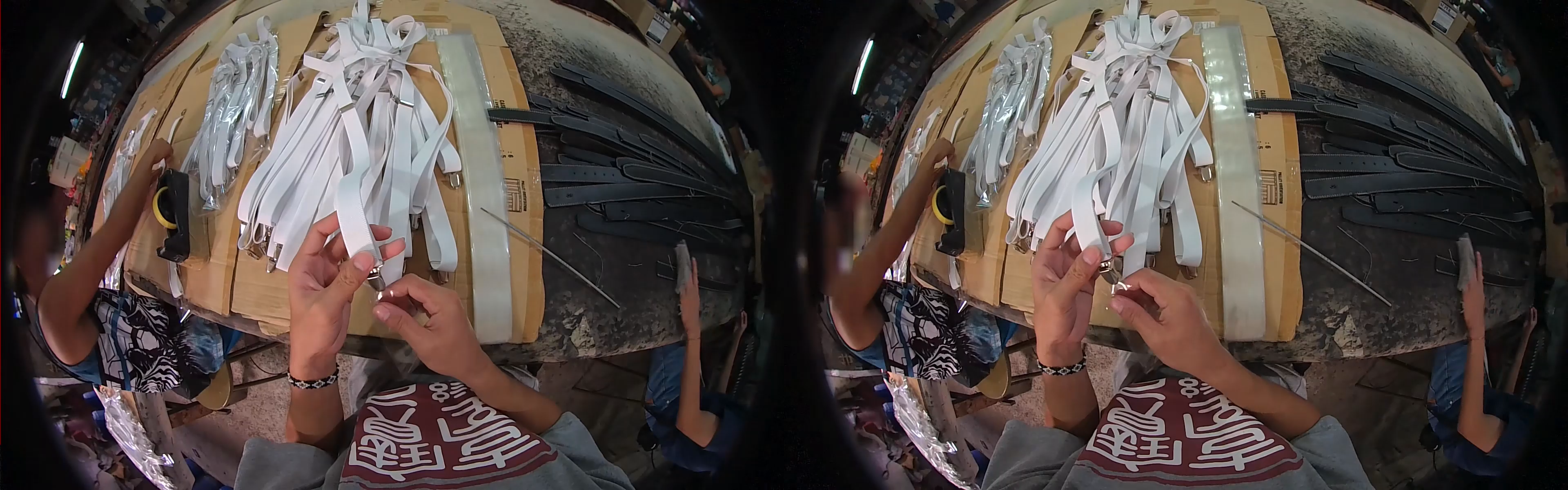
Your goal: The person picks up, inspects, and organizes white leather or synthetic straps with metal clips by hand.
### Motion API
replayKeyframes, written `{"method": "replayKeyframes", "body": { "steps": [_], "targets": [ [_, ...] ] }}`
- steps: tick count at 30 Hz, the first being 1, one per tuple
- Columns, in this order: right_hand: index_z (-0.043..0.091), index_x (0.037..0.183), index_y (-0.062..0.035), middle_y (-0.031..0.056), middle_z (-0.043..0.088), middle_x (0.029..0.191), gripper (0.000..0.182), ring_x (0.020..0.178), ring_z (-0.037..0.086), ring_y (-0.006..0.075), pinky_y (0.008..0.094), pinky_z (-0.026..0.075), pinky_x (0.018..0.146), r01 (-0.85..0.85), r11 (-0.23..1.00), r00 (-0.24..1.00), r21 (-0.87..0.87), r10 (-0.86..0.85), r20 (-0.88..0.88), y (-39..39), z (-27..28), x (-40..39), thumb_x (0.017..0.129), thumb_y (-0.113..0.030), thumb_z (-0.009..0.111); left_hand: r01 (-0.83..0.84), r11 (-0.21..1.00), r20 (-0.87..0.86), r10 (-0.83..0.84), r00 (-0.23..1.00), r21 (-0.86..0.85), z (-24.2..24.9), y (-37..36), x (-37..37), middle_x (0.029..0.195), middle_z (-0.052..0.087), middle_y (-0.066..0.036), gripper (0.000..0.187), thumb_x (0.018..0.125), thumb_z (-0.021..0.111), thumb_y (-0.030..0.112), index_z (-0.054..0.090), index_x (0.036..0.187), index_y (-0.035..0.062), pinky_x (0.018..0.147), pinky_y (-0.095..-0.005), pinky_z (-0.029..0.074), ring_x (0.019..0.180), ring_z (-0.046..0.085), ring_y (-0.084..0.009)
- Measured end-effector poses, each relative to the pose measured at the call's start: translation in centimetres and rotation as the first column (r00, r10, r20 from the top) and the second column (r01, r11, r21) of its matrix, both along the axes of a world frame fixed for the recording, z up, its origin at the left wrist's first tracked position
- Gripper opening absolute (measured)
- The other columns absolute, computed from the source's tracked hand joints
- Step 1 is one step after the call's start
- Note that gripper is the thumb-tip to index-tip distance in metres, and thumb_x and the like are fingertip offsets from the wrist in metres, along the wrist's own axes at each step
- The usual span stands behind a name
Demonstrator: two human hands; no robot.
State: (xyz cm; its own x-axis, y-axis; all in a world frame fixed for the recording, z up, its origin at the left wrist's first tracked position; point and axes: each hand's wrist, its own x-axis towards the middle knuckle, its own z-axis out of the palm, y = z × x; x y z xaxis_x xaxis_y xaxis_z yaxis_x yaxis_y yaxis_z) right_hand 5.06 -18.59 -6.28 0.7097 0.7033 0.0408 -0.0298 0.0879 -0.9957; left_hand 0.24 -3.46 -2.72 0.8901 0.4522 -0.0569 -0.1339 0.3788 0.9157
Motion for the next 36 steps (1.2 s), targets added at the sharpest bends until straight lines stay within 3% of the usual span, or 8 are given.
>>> {"method": "replayKeyframes", "body": {
  "steps": [10, 15, 21, 24, 28, 31, 33, 36],
  "targets": [
    [0.062, 0.103, 0.0029, 0.0031, 0.06, 0.08, 0.018, 0.068, 0.052, 0.0068, 0.0257, 0.043, 0.061, 0.02, 1.0, 1.0, 0.008, -0.02, 0.004, -0.1, -0.2, 0.2, 0.097, -0.012, 0.07, 0.056, 0.998, -0.022, -0.056, 0.998, -0.028, 0.0, -0.7, -0.2, 0.117, 0.067, -0.023, 0.049, 0.094, 0.07, 0.005, 0.047, 0.135, -0.0047, 0.097, -0.0413, 0.055, 0.109, 0.07, -0.0312],
    [0.062, 0.105, 0.004, 0.0023, 0.062, 0.082, 0.022, 0.069, 0.053, 0.0049, 0.0234, 0.043, 0.061, 0.067, 0.996, 0.99, 0.06, -0.059, -0.124, 0.4, 0.5, 0.1, 0.098, -0.015, 0.069, 0.111, 0.993, 0.003, -0.111, 0.994, 0.045, -0.8, -0.8, -0.4, 0.117, 0.068, -0.02, 0.038, 0.097, 0.064, 0.005, 0.048, 0.13, -0.0049, 0.096, -0.0389, 0.056, 0.106, 0.07, -0.0277],
    [0.063, 0.106, 0.0028, 0.0047, 0.068, 0.085, 0.02, 0.073, 0.061, 0.005, 0.0227, 0.049, 0.063, -0.087, 0.995, 0.953, 0.055, 0.099, -0.285, -0.4, 0.2, -0.2, 0.1, -0.016, 0.066, 0.051, 0.978, -0.111, -0.075, 0.991, -0.2, 0.0, 0.0, 0.1, 0.109, 0.072, -0.021, 0.024, 0.102, 0.057, 0.011, 0.058, 0.119, -0.0055, 0.092, -0.0363, 0.057, 0.1, 0.071, -0.0241],
    [0.063, 0.108, 0.0036, 0.0052, 0.069, 0.087, 0.021, 0.076, 0.064, 0.0061, 0.0235, 0.052, 0.065, -0.061, 0.996, 0.943, 0.066, 0.079, -0.323, -0.4, 0.2, -0.3, 0.1, -0.016, 0.066, 0.028, 0.998, -0.117, -0.034, 0.993, -0.048, -1.0, 0.4, 0.2, 0.11, 0.071, -0.024, 0.025, 0.1, 0.059, 0.013, 0.059, 0.116, -0.0067, 0.092, -0.0412, 0.058, 0.1, 0.071, -0.0299],
    [0.062, 0.111, 0.0054, 0.0057, 0.069, 0.091, 0.024, 0.082, 0.066, 0.008, 0.0246, 0.056, 0.071, 0.025, 0.994, 0.931, 0.107, 0.015, -0.365, 0.3, 1.5, 0.3, 0.101, -0.016, 0.065, 0.103, 0.993, -0.141, -0.094, 0.986, 0.064, -0.8, 0.2, -0.2, 0.11, 0.071, -0.021, 0.022, 0.1, 0.06, 0.013, 0.063, 0.11, -0.007, 0.088, -0.035, 0.057, 0.096, 0.071, -0.0248],
    [0.062, 0.115, 0.0057, 0.0061, 0.069, 0.094, 0.025, 0.083, 0.066, 0.0087, 0.0252, 0.057, 0.075, 0.009, 0.994, 0.96, 0.11, 0.022, -0.278, 0.6, 0.7, 1.1, 0.102, -0.016, 0.063, 0.17, 0.971, -0.219, -0.132, 0.967, 0.166, -1.0, 0.7, -0.5, 0.109, 0.072, -0.019, 0.025, 0.101, 0.059, 0.017, 0.066, 0.107, -0.007, 0.084, -0.0311, 0.055, 0.092, 0.07, -0.0206],
    [0.062, 0.116, 0.0052, 0.0064, 0.07, 0.093, 0.025, 0.082, 0.066, 0.0087, 0.0249, 0.057, 0.074, -0.043, 0.993, 0.935, 0.109, 0.079, -0.345, 0.2, 1.2, 1.1, 0.102, -0.016, 0.062, 0.18, 0.965, -0.25, -0.13, 0.959, 0.189, -1.6, 1.4, -0.5, 0.108, 0.073, -0.018, 0.03, 0.102, 0.058, 0.022, 0.068, 0.106, -0.0059, 0.08, -0.0289, 0.054, 0.088, 0.069, -0.0174],
    [0.063, 0.114, 0.0042, 0.0062, 0.071, 0.092, 0.024, 0.08, 0.066, 0.0085, 0.0243, 0.055, 0.073, -0.12, 0.984, 0.917, 0.134, 0.162, -0.364, -1.0, 2.1, 0.8, 0.103, -0.018, 0.061, 0.11, 0.962, -0.372, -0.01, 0.928, 0.249, -0.8, 3.9, 2.1, 0.103, 0.074, -0.015, 0.03, 0.103, 0.058, 0.022, 0.068, 0.11, -0.0056, 0.071, -0.0253, 0.052, 0.081, 0.067, -0.0138]
  ]
}}
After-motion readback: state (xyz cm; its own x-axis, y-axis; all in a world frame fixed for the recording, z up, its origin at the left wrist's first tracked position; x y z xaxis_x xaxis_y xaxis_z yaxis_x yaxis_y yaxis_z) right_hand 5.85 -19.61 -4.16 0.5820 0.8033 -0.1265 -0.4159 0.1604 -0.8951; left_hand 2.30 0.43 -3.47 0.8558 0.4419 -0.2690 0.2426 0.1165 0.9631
